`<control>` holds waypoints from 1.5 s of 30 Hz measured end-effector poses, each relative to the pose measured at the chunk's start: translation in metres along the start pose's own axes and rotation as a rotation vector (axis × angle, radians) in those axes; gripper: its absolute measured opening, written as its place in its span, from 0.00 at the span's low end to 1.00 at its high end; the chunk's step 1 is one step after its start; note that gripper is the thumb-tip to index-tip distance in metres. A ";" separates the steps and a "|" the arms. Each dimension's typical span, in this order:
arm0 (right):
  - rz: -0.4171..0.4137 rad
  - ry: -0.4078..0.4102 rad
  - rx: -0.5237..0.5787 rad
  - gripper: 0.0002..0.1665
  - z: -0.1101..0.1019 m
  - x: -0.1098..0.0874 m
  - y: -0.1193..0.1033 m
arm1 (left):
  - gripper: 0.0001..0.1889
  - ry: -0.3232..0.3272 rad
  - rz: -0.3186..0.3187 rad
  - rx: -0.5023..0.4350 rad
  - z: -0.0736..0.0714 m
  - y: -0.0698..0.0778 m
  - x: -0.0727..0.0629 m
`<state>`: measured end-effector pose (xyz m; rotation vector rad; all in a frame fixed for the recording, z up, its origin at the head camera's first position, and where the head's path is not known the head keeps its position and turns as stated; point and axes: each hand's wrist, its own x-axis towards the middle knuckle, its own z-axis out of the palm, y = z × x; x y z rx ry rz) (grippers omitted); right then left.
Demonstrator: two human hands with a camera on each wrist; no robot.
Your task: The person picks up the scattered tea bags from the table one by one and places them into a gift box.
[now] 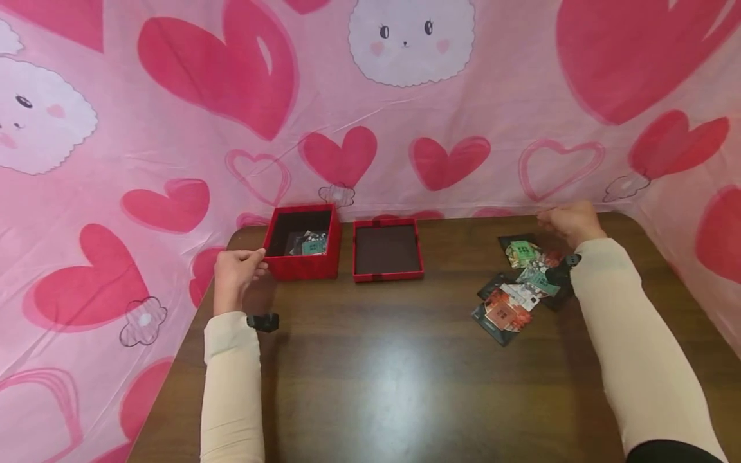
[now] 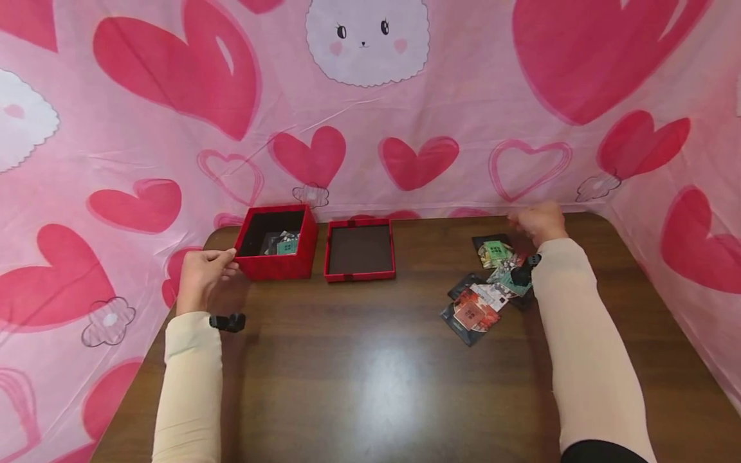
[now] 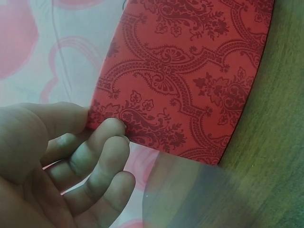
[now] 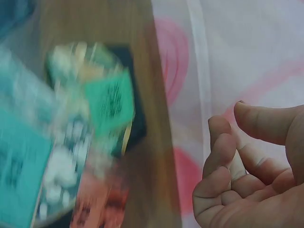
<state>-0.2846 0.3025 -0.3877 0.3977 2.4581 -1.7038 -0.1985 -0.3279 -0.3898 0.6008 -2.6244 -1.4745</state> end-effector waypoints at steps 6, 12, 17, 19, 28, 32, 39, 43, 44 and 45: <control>-0.002 0.011 -0.041 0.12 -0.010 -0.001 0.009 | 0.22 0.018 0.013 0.000 -0.003 0.004 -0.001; 0.051 0.032 -0.086 0.08 -0.010 0.000 0.016 | 0.22 0.001 -0.016 -0.013 0.000 0.003 0.001; 0.068 0.044 -0.152 0.12 -0.009 0.001 0.021 | 0.23 0.002 -0.011 -0.019 0.002 0.001 0.001; 0.079 0.057 -0.201 0.12 -0.008 0.001 0.023 | 0.22 0.002 -0.008 -0.018 0.002 0.000 0.001; 0.139 0.101 -0.306 0.20 0.006 0.004 0.034 | 0.23 0.012 -0.027 -0.019 0.003 0.000 0.000; 0.139 0.104 -0.322 0.25 0.010 0.006 0.037 | 0.24 0.003 -0.027 -0.019 0.002 0.000 0.000; 0.045 0.127 -0.456 0.27 0.015 0.012 0.038 | 0.22 0.007 -0.018 -0.002 0.002 0.001 0.000; 0.007 0.129 -0.512 0.23 0.020 0.016 0.039 | 0.22 -0.002 -0.032 0.003 0.002 0.001 -0.001; 0.004 0.131 -0.524 0.23 0.021 0.018 0.039 | 0.22 -0.003 -0.036 0.004 0.002 0.001 0.000; 0.003 0.135 -0.535 0.23 0.022 0.019 0.039 | 0.22 -0.006 -0.040 0.006 0.001 0.002 -0.001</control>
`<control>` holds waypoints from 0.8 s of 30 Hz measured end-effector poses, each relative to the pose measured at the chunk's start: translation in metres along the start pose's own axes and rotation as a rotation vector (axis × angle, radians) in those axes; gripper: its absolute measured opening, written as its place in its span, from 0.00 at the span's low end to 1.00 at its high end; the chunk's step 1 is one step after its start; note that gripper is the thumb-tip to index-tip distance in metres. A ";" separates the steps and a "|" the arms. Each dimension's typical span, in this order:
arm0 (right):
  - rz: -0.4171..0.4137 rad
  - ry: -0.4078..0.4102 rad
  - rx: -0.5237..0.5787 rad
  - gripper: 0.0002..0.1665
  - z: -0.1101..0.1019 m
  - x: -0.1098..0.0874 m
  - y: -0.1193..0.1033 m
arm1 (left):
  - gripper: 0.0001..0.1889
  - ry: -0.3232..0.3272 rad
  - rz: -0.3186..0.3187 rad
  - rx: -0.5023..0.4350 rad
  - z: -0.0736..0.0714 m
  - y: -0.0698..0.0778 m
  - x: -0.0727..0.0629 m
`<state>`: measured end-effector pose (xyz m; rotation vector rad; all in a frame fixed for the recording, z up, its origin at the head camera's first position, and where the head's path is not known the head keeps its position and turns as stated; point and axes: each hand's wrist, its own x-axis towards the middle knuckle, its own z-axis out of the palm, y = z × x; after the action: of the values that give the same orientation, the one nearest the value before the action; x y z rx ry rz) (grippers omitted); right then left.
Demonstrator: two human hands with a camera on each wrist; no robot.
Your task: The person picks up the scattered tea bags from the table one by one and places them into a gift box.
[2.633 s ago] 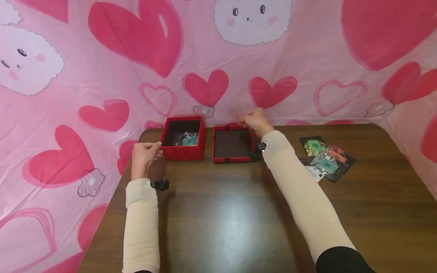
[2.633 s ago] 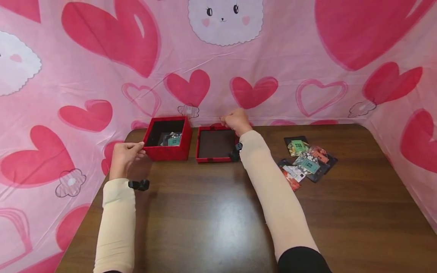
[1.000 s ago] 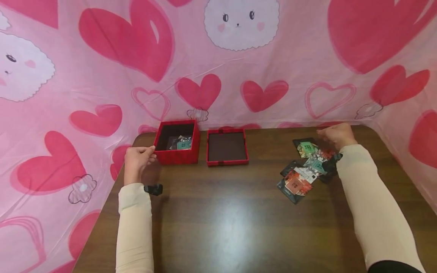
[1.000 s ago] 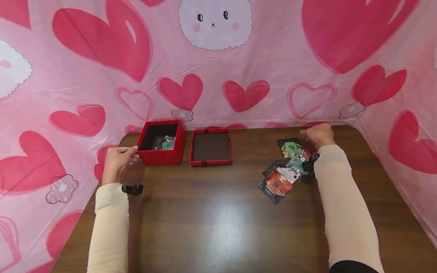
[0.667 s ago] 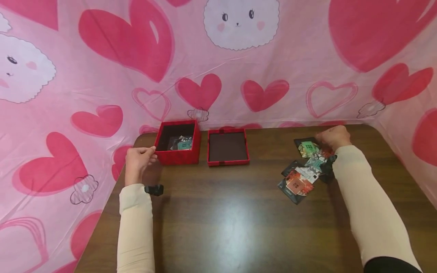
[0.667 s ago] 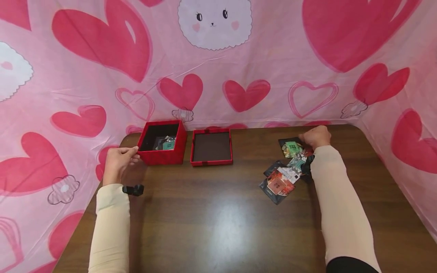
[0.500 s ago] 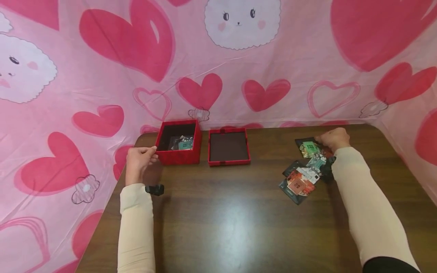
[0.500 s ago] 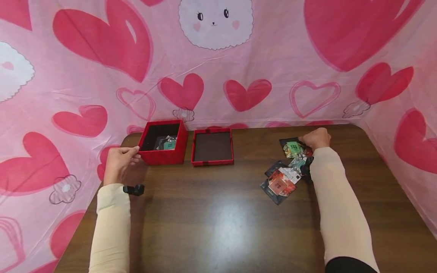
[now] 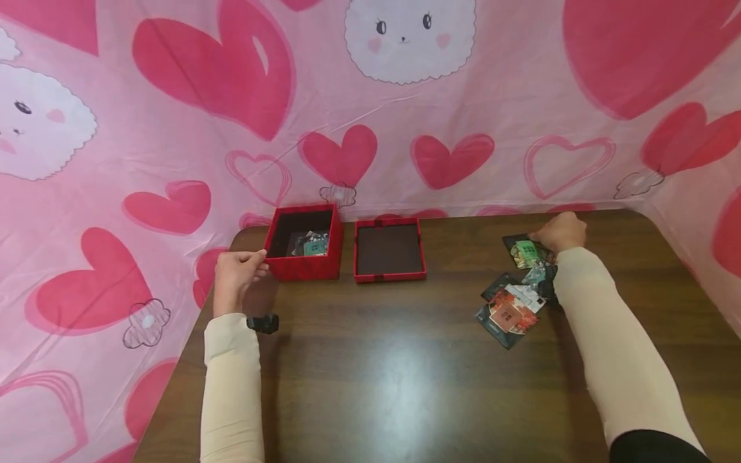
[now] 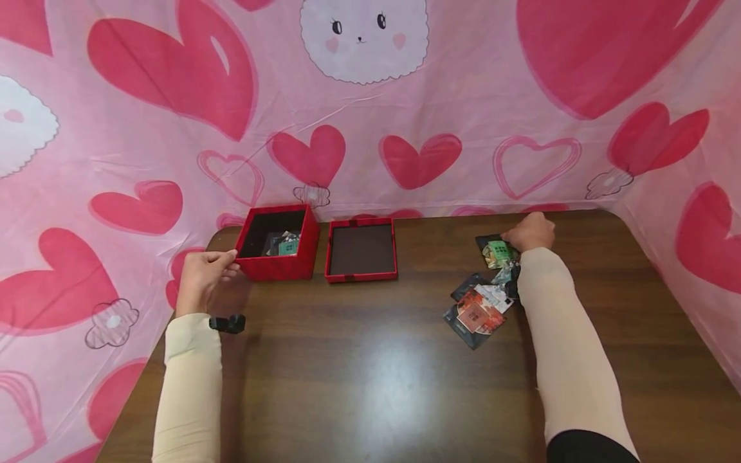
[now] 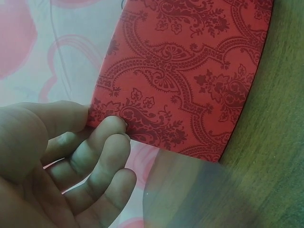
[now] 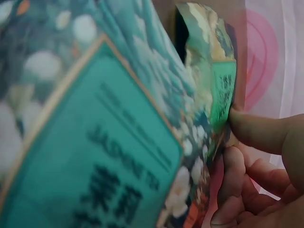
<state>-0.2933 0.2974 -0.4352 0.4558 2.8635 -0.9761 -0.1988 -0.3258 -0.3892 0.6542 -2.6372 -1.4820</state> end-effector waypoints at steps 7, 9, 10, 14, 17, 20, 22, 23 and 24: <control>0.026 -0.024 -0.072 0.37 0.003 0.008 -0.009 | 0.22 0.017 0.027 0.012 0.000 -0.001 0.001; 0.031 -0.050 -0.081 0.39 0.002 0.009 -0.011 | 0.22 0.018 0.037 0.016 0.000 0.000 0.001; 0.030 -0.063 -0.090 0.40 0.001 0.009 -0.011 | 0.22 0.016 0.036 0.017 0.000 0.000 0.001; 0.011 -0.117 -0.140 0.41 -0.002 0.008 -0.012 | 0.22 0.001 0.029 0.020 0.000 -0.001 0.002; -0.011 -0.143 -0.166 0.39 -0.003 0.005 -0.013 | 0.22 -0.001 0.027 0.022 0.000 -0.001 0.002; -0.043 -0.134 -0.188 0.37 -0.004 0.004 -0.012 | 0.22 -0.008 0.020 0.013 0.000 -0.001 0.002; -0.061 -0.119 -0.198 0.38 -0.005 0.004 -0.010 | 0.23 -0.011 0.020 0.007 0.001 -0.002 0.002; -0.062 -0.115 -0.194 0.38 -0.006 0.004 -0.009 | 0.22 -0.012 0.021 0.004 0.001 -0.001 0.002; -0.068 -0.109 -0.196 0.38 -0.007 0.005 -0.008 | 0.22 -0.015 0.017 0.004 0.001 -0.002 0.002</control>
<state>-0.3001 0.2970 -0.4258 0.2815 2.8540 -0.6953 -0.2004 -0.3269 -0.3914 0.6217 -2.6505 -1.4835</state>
